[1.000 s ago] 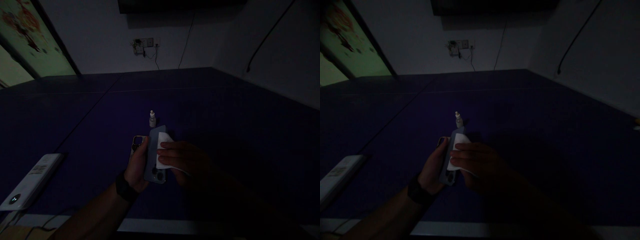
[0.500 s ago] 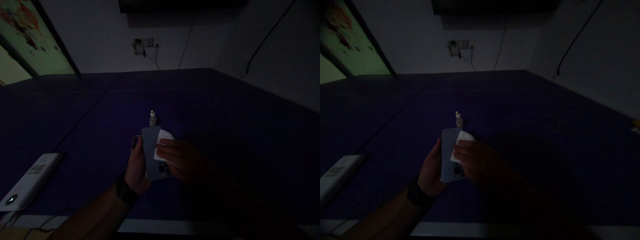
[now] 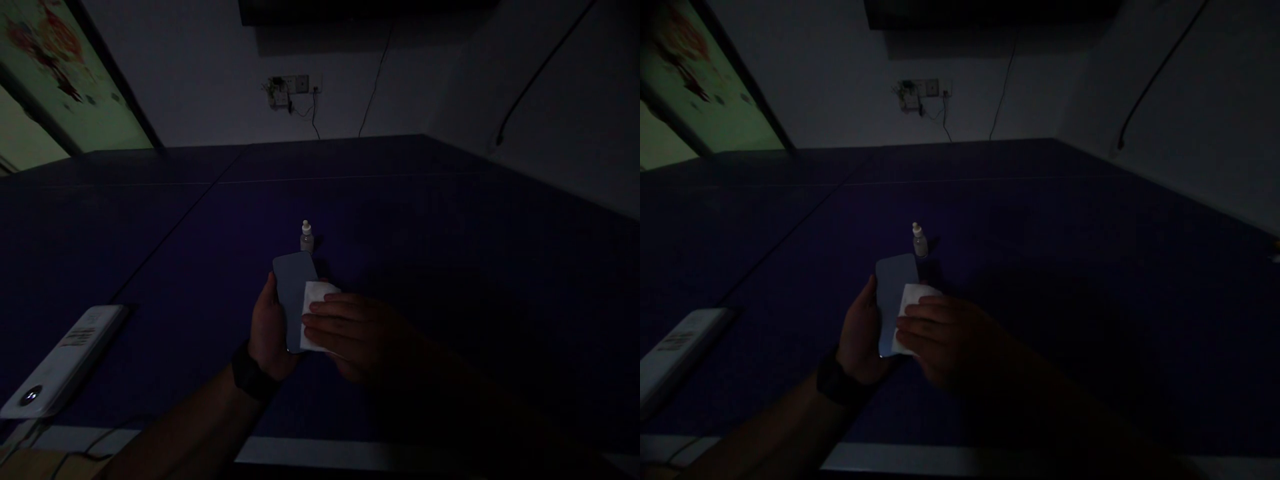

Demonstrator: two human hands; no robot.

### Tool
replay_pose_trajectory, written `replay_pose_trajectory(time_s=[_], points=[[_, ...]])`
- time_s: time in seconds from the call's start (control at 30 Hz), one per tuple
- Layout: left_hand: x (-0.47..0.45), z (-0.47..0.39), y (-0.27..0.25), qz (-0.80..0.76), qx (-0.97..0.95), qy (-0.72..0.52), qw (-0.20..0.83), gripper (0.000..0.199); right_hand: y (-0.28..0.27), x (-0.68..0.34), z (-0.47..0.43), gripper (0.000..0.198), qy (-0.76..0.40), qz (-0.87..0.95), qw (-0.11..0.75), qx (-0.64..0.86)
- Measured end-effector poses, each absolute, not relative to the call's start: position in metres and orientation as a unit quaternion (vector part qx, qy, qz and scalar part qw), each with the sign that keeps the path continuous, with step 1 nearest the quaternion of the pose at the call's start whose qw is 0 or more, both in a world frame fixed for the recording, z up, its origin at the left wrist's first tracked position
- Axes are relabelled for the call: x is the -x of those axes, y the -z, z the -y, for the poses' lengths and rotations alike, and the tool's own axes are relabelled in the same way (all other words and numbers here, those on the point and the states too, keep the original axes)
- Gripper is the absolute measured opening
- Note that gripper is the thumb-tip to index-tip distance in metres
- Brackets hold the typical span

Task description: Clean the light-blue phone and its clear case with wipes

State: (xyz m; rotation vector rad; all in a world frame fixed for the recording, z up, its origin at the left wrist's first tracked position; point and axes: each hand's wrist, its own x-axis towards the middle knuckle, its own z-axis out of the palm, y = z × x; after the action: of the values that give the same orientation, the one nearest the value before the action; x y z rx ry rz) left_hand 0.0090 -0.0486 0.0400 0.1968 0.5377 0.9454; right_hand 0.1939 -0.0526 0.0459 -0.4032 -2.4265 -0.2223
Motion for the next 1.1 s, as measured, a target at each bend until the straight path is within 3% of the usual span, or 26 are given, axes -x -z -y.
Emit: replay_pose_trajectory(time_s=[0.23,0.43,0.63,1.1], points=[[-0.014,0.047,-0.052,-0.299,-0.066,-0.497,0.812,0.062,-0.047,-0.194,0.051,0.025,0.095,0.915,0.335,0.202],[-0.013,0.047,-0.050,-0.322,-0.081,-0.465,0.821,0.074,-0.043,-0.188,0.059,0.023,0.010,0.935,0.330,0.131],[-0.013,0.046,-0.046,-0.311,-0.085,-0.482,0.815,0.059,-0.044,-0.195,0.051,0.027,0.057,0.926,0.323,0.188],[-0.013,0.048,-0.045,-0.315,-0.067,-0.462,0.827,0.066,-0.047,-0.197,0.054,0.026,0.022,0.939,0.312,0.144]])
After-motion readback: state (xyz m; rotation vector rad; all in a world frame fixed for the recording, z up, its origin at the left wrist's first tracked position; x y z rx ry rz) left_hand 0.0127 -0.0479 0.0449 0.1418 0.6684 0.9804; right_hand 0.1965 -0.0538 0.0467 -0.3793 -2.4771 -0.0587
